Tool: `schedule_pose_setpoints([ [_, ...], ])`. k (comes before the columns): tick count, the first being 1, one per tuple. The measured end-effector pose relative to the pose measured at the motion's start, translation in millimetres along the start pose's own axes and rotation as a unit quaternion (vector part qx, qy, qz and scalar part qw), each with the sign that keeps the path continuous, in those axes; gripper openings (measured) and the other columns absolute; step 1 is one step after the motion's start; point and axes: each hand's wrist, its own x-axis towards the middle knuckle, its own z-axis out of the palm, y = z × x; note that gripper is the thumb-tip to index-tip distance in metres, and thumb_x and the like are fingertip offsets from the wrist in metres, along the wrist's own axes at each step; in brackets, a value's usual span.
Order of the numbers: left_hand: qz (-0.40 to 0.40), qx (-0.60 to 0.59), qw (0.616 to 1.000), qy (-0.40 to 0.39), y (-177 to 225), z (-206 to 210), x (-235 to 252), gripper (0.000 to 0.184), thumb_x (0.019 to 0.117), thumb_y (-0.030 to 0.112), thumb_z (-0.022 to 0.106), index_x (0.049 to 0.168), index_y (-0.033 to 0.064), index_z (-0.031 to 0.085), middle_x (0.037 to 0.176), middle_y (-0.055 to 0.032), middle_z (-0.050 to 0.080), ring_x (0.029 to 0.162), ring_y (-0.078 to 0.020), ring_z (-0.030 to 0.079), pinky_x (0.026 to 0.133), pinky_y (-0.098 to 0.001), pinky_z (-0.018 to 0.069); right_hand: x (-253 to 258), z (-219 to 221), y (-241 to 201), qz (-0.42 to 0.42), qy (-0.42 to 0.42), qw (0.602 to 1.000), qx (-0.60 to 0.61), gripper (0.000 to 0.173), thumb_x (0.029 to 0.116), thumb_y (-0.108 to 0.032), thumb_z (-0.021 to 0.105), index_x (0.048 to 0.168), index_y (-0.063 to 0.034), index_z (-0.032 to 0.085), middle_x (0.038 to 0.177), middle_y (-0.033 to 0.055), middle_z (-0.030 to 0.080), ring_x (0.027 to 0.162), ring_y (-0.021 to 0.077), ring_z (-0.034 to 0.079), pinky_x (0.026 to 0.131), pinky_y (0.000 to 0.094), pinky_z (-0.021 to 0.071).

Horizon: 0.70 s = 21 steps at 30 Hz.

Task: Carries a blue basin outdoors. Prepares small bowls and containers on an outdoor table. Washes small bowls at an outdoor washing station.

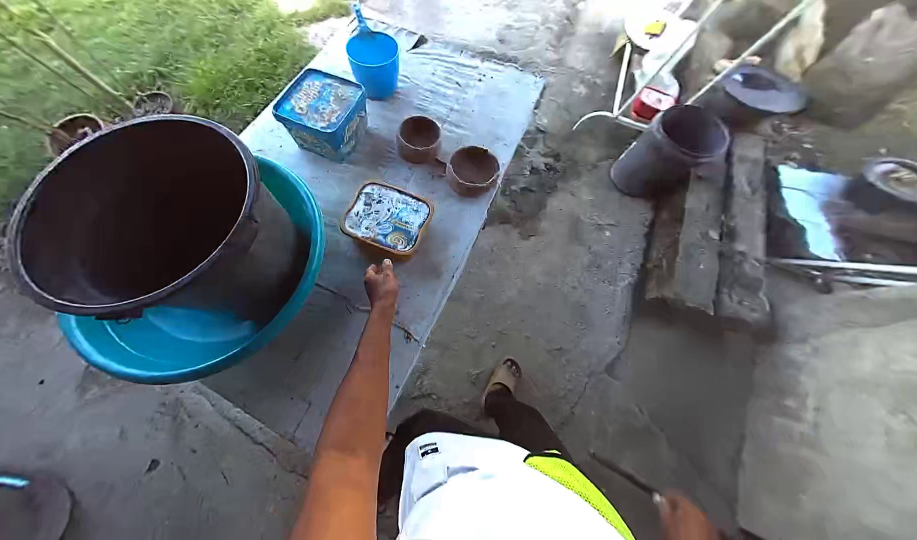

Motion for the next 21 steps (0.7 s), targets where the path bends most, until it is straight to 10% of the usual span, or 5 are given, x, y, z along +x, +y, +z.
schedule_pose_setpoints([
  [5,-0.024,-0.057,0.997,0.053,11,39,19,0.043,0.1082,0.012,0.049,0.148,-0.0034,0.041,0.132,-0.0282,0.057,0.105,-0.0336,0.065,0.088,-0.0459,0.0564,78,-129,-249,-0.319,0.049,0.928,-0.187,0.039,0.109,-0.015,0.042,0.132,0.0116,0.059,0.133,0.0352,0.059,0.126,0.0498,0.058,0.105,0.0616,0.0471],
  [10,-0.026,0.055,0.992,0.114,16,49,27,0.052,0.0954,0.001,0.065,0.143,-0.0061,0.046,0.126,-0.0298,0.061,0.105,-0.0374,0.068,0.09,-0.0499,0.0584,43,-91,-495,-0.626,0.012,0.743,-0.238,0.038,0.1044,-0.001,0.043,0.138,0.011,0.055,0.145,0.0308,0.054,0.14,0.0433,0.05,0.117,0.0525,0.0398],
  [14,-0.015,0.11,0.987,0.117,28,41,32,0.047,0.0929,0.003,0.068,0.135,-0.0101,0.052,0.125,-0.0283,0.062,0.11,-0.0331,0.066,0.096,-0.046,0.0554,49,-25,-593,-0.703,-0.003,0.664,-0.255,0.044,0.1053,-0.004,0.043,0.149,0.005,0.048,0.157,0.0324,0.04,0.148,0.0474,0.037,0.118,0.0603,0.0335],
  [21,-0.053,-0.122,0.984,0.116,21,44,20,0.037,0.1122,0.018,0.038,0.136,-0.007,0.053,0.113,-0.0181,0.065,0.093,-0.0173,0.068,0.081,-0.0355,0.059,44,-12,-640,-0.652,-0.118,0.593,-0.457,0.051,0.1099,-0.005,0.033,0.155,0.0158,0.023,0.162,0.0407,0.018,0.152,0.0566,0.018,0.11,0.0784,0.0287],
])
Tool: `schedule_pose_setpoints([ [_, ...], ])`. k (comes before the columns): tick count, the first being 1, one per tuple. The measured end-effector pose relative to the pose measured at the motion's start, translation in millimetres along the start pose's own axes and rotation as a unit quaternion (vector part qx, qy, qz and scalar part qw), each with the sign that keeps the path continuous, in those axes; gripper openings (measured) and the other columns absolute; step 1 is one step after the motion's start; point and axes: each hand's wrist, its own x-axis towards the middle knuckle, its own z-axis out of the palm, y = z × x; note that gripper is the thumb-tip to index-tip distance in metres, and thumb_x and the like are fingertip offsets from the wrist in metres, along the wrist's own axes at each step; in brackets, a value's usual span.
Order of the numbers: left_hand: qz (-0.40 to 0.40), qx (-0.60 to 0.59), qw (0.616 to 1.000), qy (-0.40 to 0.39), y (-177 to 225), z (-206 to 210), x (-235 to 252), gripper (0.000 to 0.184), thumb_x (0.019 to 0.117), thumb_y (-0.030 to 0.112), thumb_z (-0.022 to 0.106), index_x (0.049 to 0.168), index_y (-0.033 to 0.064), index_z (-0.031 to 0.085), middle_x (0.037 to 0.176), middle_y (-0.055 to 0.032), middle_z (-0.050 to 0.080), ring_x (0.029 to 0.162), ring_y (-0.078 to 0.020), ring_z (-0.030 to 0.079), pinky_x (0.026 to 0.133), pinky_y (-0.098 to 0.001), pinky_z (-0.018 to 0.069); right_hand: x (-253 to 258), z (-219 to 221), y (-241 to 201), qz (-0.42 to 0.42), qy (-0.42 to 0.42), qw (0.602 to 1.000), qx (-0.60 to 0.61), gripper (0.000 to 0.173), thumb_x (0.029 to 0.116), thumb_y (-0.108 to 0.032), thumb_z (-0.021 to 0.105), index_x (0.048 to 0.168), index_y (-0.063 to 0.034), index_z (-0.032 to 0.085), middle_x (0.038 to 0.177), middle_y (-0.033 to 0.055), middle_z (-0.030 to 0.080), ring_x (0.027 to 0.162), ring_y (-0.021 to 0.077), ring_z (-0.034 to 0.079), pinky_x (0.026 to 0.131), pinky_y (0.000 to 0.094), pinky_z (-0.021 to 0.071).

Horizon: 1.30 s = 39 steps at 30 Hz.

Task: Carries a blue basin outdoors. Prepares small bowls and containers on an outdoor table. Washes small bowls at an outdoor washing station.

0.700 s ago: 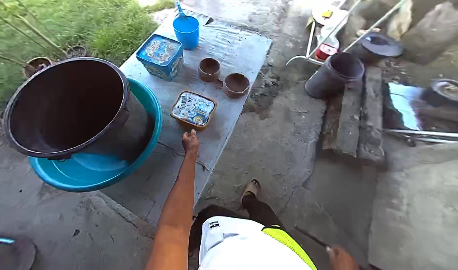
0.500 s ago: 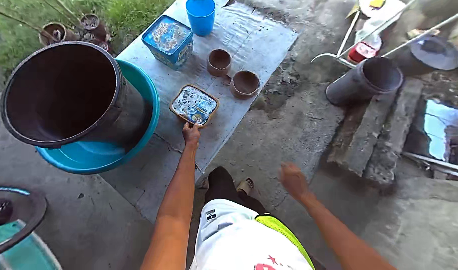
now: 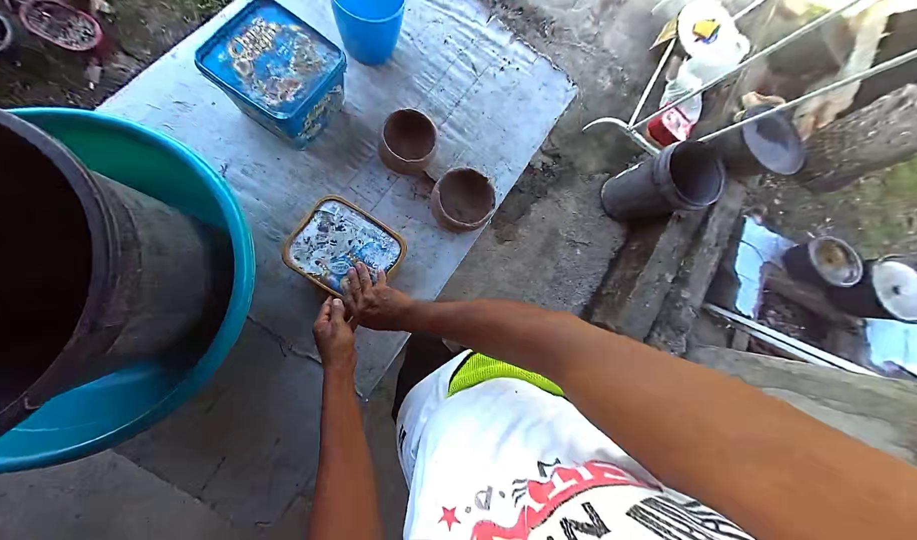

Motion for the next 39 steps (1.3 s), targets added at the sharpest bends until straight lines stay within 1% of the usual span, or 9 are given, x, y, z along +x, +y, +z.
schedule_pose_setpoints([
  [11,-0.006,0.125,0.99,0.058,2,18,10,0.063,0.1136,0.038,0.021,0.091,-0.0034,0.062,0.077,-0.0069,0.057,0.073,-0.0131,0.057,0.072,-0.0345,0.0505,-5,-25,13,-0.036,-0.067,0.997,0.02,0.049,0.1114,-0.009,0.029,0.152,0.0171,0.029,0.159,0.0427,0.023,0.15,0.0585,0.023,0.106,0.0782,0.0333],
  [14,-0.002,0.11,0.99,0.083,3,22,6,0.064,0.1134,0.039,0.021,0.101,-0.0074,0.063,0.09,-0.0123,0.063,0.088,-0.0158,0.062,0.085,-0.0379,0.0519,-10,-40,13,-0.053,-0.078,0.995,0.029,0.05,0.1116,-0.013,0.032,0.153,0.0151,0.03,0.158,0.0418,0.027,0.148,0.0576,0.028,0.105,0.0746,0.0381],
  [17,0.005,0.002,0.996,0.089,0,31,5,0.069,0.1125,0.043,0.012,0.132,-0.0083,0.055,0.122,-0.0195,0.066,0.111,-0.0188,0.064,0.097,-0.0373,0.0529,-16,-59,21,-0.105,-0.011,0.994,0.023,0.045,0.1094,-0.014,0.042,0.142,0.0156,0.046,0.139,0.0402,0.052,0.129,0.0537,0.054,0.095,0.0636,0.0518],
  [20,-0.025,0.129,0.983,0.13,-5,43,1,0.043,0.1123,0.022,0.036,0.128,-0.011,0.057,0.114,-0.0279,0.065,0.103,-0.033,0.066,0.093,-0.0486,0.0542,-26,-96,28,-0.178,0.08,0.981,0.003,0.031,0.104,-0.008,0.051,0.127,0.0121,0.058,0.115,0.0324,0.064,0.108,0.0461,0.067,0.088,0.0538,0.058],
  [23,-0.107,0.227,0.957,0.147,-15,54,5,0.048,0.1109,0.035,0.043,0.129,-0.0076,0.058,0.119,-0.0308,0.065,0.109,-0.0428,0.066,0.096,-0.0586,0.0525,-38,-166,47,-0.138,0.108,0.984,0.021,0.027,0.1046,-0.004,0.047,0.128,0.0073,0.055,0.104,0.0268,0.068,0.099,0.0452,0.07,0.082,0.0566,0.057],
  [29,-0.152,0.084,0.953,0.248,-18,91,1,0.056,0.1121,0.041,0.035,0.136,-0.0061,0.051,0.112,-0.0265,0.068,0.092,-0.0329,0.072,0.083,-0.0482,0.0608,-66,-267,244,0.05,0.311,0.93,0.191,0.043,0.1095,-0.028,0.034,0.129,0.0032,0.056,0.114,0.0254,0.066,0.104,0.0349,0.068,0.088,0.0548,0.0534],
  [32,-0.155,-0.063,0.947,0.276,-14,108,0,0.053,0.1139,0.039,0.028,0.138,-0.0053,0.045,0.104,-0.0233,0.068,0.078,-0.0256,0.071,0.07,-0.0393,0.061,-73,-239,369,0.148,0.328,0.812,0.46,0.042,0.1133,-0.032,0.029,0.136,-0.005,0.05,0.111,0.0106,0.066,0.082,0.019,0.073,0.069,0.0408,0.0633],
  [35,-0.139,-0.056,0.943,0.299,-14,113,1,0.047,0.1147,0.03,0.028,0.135,-0.0086,0.045,0.102,-0.0237,0.067,0.075,-0.0237,0.072,0.068,-0.0369,0.0617,-74,-191,447,0.203,0.278,0.685,0.642,0.043,0.1145,-0.035,0.021,0.142,-0.0093,0.041,0.118,0.0106,0.067,0.093,0.0227,0.073,0.078,0.0412,0.0622],
  [39,-0.098,-0.028,0.945,0.311,-23,105,-18,0.037,0.1129,0.019,0.034,0.135,-0.0093,0.045,0.098,-0.0193,0.066,0.074,-0.0203,0.069,0.067,-0.0351,0.0604,-115,-140,450,0.229,0.181,0.752,0.591,0.052,0.1129,-0.028,0.035,0.157,-0.0009,0.028,0.15,0.0261,0.043,0.122,0.0348,0.058,0.095,0.0496,0.0523],
])
